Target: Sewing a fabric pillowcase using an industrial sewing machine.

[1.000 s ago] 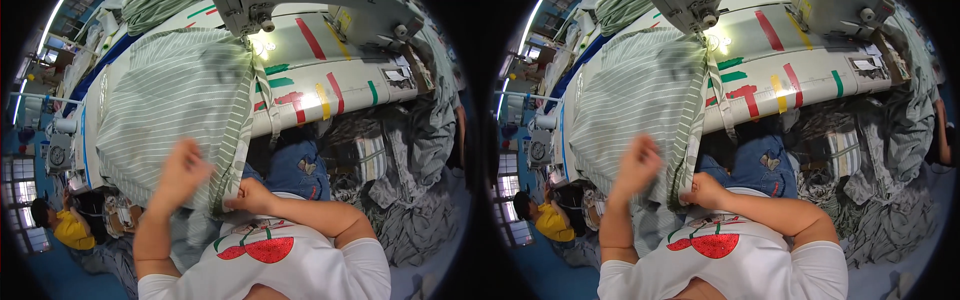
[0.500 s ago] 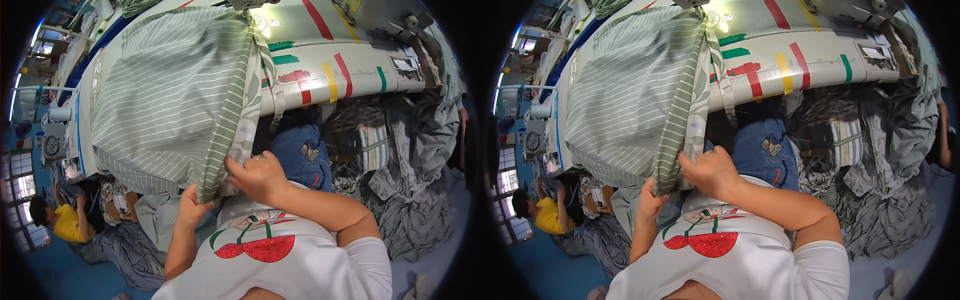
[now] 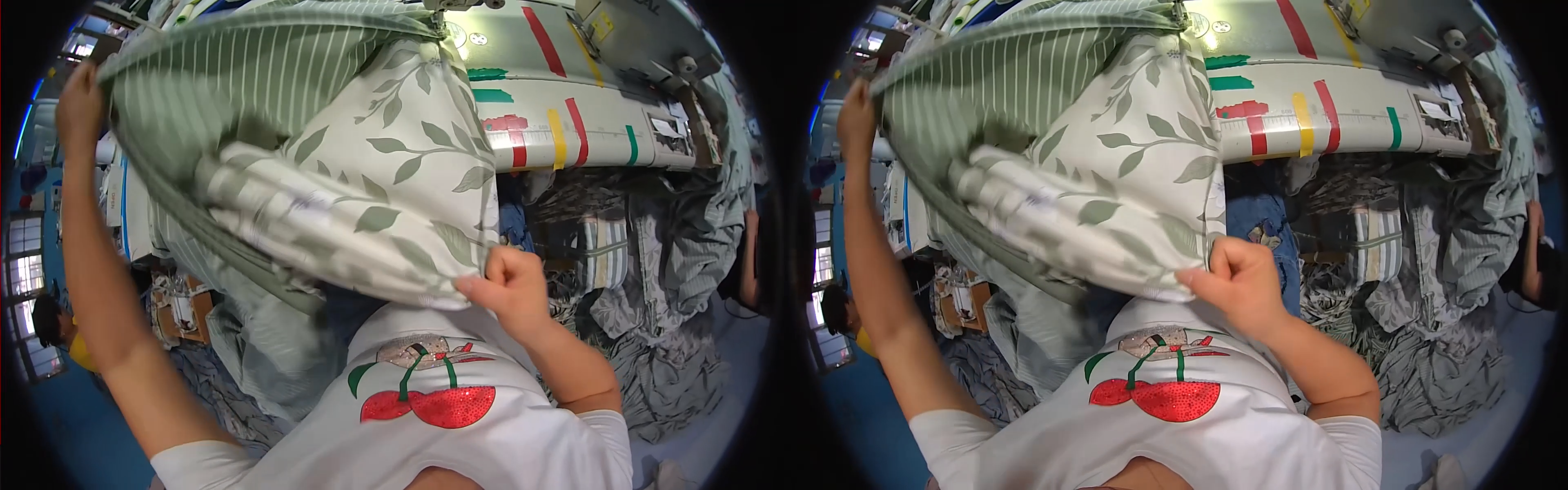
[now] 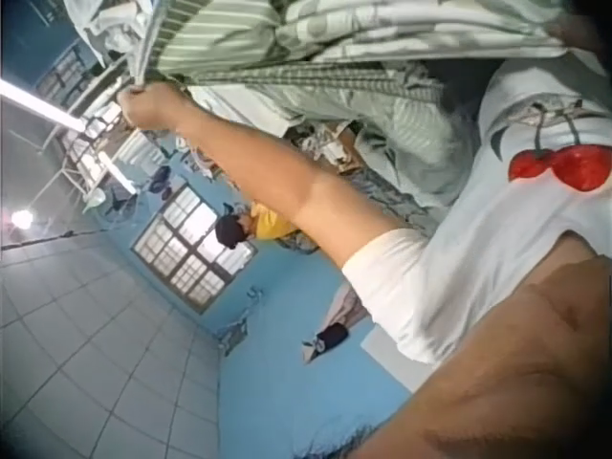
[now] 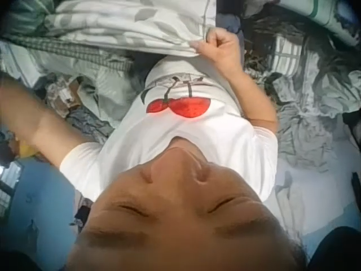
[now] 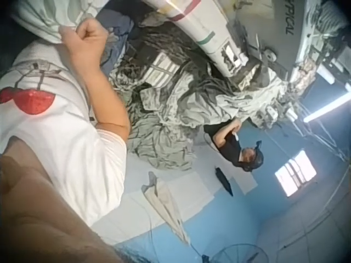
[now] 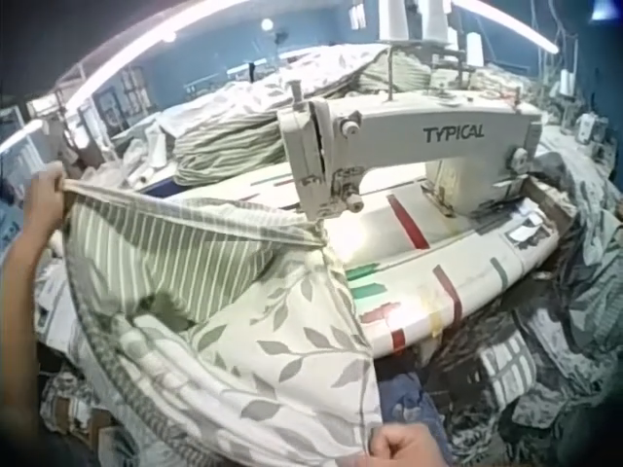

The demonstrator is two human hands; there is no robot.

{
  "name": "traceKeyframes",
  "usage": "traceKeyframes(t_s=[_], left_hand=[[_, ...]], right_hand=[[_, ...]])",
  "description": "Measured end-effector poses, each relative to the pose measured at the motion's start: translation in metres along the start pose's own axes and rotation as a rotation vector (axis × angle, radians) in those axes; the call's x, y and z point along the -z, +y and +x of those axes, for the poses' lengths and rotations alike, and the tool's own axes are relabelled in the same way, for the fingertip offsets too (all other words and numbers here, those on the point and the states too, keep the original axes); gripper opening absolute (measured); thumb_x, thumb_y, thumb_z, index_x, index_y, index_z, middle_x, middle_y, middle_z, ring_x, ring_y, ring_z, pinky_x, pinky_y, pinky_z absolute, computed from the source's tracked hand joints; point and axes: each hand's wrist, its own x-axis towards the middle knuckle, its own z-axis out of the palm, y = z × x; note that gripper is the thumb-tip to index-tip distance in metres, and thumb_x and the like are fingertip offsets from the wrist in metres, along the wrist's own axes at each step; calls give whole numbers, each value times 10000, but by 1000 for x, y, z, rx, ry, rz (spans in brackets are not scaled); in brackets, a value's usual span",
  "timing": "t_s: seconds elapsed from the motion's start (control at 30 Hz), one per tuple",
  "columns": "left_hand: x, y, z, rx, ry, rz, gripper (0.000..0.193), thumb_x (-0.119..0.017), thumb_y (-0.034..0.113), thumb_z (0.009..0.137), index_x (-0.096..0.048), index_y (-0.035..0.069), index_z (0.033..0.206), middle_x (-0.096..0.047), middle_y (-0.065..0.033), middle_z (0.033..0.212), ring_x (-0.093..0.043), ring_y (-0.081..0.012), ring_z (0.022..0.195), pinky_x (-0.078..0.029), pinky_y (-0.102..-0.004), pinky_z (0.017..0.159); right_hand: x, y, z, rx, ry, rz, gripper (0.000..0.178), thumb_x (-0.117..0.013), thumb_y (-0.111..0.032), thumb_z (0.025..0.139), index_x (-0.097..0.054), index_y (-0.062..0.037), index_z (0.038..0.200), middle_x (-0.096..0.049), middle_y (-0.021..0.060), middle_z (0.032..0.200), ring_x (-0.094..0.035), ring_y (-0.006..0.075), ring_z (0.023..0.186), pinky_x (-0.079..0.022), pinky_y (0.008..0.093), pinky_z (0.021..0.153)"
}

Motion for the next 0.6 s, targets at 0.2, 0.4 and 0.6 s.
traceKeyframes(t_s=[0.2, 0.4, 0.6], left_hand=[[-99, 134, -44, -53, -215, -517, 612, -630, 447, 859, -474, 141, 1365, -472, -203, 1377, -457, -359, 1266, -388, -395, 1032], [-132, 150, -162, -12, -541, -324, 587, -592, 467, 882, -431, 267, 1411, -444, -163, 1404, -418, -363, 1292, -312, -537, 1061], [-142, 146, -107, 127, -706, -55, 539, -606, 431, 875, -471, 260, 1368, -487, -117, 1365, -462, -347, 1249, -320, -583, 1030]], right_hand=[[-26, 51, 4, -315, 378, 517, 288, -721, 29, 756, -458, -64, 685, -591, -10, 697, -529, 77, 611, -388, 222, 523], [-18, 69, 12, -448, -44, 206, 167, -694, 58, 769, -608, -16, 891, -659, 28, 812, -613, 91, 698, -477, 232, 620], [-31, 77, 13, -442, -295, 295, 259, -674, 72, 779, -653, -10, 1024, -676, 31, 861, -615, 86, 720, -483, 231, 641]])
